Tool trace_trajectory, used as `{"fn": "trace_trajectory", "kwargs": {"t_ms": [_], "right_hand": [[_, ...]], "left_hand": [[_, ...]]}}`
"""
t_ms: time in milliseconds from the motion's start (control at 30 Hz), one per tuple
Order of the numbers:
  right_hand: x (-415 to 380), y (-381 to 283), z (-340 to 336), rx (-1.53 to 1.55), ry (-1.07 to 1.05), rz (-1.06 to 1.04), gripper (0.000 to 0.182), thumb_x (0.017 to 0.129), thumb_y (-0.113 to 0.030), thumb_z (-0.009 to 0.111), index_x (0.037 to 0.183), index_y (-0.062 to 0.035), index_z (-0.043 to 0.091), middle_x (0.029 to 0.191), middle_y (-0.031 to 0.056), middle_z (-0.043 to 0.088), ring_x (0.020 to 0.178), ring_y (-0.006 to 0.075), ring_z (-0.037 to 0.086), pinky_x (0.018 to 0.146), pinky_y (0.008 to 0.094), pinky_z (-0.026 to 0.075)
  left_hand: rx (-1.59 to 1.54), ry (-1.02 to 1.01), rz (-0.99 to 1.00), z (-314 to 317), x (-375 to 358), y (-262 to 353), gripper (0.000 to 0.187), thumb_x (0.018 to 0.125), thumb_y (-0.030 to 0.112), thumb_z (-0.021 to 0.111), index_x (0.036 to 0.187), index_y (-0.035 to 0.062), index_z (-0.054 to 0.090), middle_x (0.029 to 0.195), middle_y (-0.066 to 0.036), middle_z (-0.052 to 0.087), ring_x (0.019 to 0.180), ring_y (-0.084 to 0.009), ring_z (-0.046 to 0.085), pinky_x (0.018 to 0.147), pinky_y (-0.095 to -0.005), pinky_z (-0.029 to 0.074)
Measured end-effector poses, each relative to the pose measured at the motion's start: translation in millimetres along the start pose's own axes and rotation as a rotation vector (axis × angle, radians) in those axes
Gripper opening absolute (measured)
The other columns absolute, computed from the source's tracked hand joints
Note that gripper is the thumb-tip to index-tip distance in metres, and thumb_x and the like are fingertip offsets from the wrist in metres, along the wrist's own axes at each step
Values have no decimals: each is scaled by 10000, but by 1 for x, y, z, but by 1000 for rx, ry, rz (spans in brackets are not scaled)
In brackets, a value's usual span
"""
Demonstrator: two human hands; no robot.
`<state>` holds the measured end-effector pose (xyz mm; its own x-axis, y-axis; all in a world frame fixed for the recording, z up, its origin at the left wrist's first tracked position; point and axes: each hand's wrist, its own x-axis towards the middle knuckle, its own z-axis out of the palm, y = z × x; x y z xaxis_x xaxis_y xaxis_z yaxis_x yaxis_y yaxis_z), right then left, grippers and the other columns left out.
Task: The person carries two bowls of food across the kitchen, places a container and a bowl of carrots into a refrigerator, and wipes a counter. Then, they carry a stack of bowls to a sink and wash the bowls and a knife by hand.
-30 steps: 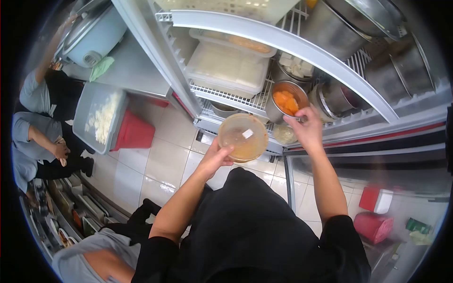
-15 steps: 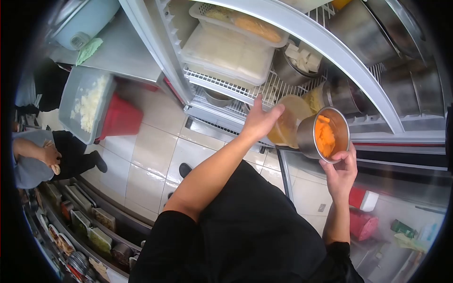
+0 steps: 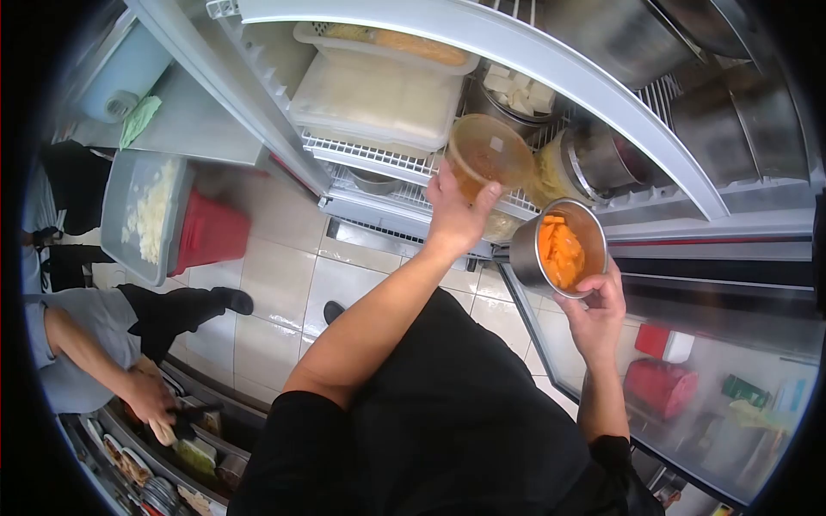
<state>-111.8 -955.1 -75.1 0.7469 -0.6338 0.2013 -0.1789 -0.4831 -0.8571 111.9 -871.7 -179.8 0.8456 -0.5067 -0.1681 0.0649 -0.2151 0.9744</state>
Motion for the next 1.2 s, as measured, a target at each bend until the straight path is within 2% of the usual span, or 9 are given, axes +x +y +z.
{"fn": "trace_trajectory", "kwargs": {"t_ms": [167,267,567,667,767,867,967,1100,1200], "right_hand": [[-4,19,5,-6,44,47,351,697,10,829,883,-40,536,1375,193,452,1230,299,538,899,369,578],[-2,21,6,-21,40,4,348,696,18,822,882,-39,534,1367,197,460,1220,298,548,883,364,585],[10,30,15,-6,67,-21,366,686,-7,839,872,-38,525,1351,203,478,1170,278,584,836,343,596],[18,27,20,-9,72,-32,370,681,-11,845,869,-36,527,1348,204,482,1161,272,589,821,333,594],[26,22,30,-1,81,-48,375,674,-15,852,864,-31,530,1341,200,491,1130,259,601,787,312,584],[47,17,47,22,99,-106,367,674,-40,857,846,-22,533,1315,188,510,1062,230,614,734,291,554],[74,5,69,42,75,-85,312,738,42,781,879,-13,509,1300,146,459,1139,237,576,859,314,558],[112,14,99,-182,194,-117,329,746,-43,815,914,-10,535,1149,149,492,972,218,606,774,301,573],[121,26,107,-330,217,-48,359,771,-221,809,954,-41,559,1135,212,485,966,341,560,811,368,499]], "left_hand": [[531,-34,207,4,13,10,1117,762,396,804,1491,-55,87,1371,-296,354,1248,-430,448,1016,-448,427],[574,-70,40,5,19,14,1064,724,372,827,1467,-32,182,1328,-251,404,1125,-429,557,924,-460,486],[641,-106,-2,3,43,-9,904,749,372,809,1414,13,313,1267,-197,460,1082,-404,599,869,-461,515],[652,-50,140,-13,36,-20,917,756,350,806,1438,4,299,1220,-201,489,1097,-390,597,875,-453,514],[632,-12,294,-22,29,-31,915,775,322,792,1463,0,282,1225,-205,498,1003,-360,632,851,-422,521],[361,-137,187,-37,15,-25,852,810,293,755,1462,-14,300,1252,-220,497,878,-331,648,823,-396,524],[394,-105,160,-53,-9,-26,748,828,253,730,1423,-42,385,1253,-230,541,759,-219,644,750,-314,531],[390,-79,90,-77,-30,-64,719,843,275,708,1411,-41,401,1255,-246,545,858,-293,649,810,-356,524],[496,-50,58,-96,-32,-107,686,853,299,686,1388,-41,423,1237,-267,555,972,-385,637,901,-412,500]]}}
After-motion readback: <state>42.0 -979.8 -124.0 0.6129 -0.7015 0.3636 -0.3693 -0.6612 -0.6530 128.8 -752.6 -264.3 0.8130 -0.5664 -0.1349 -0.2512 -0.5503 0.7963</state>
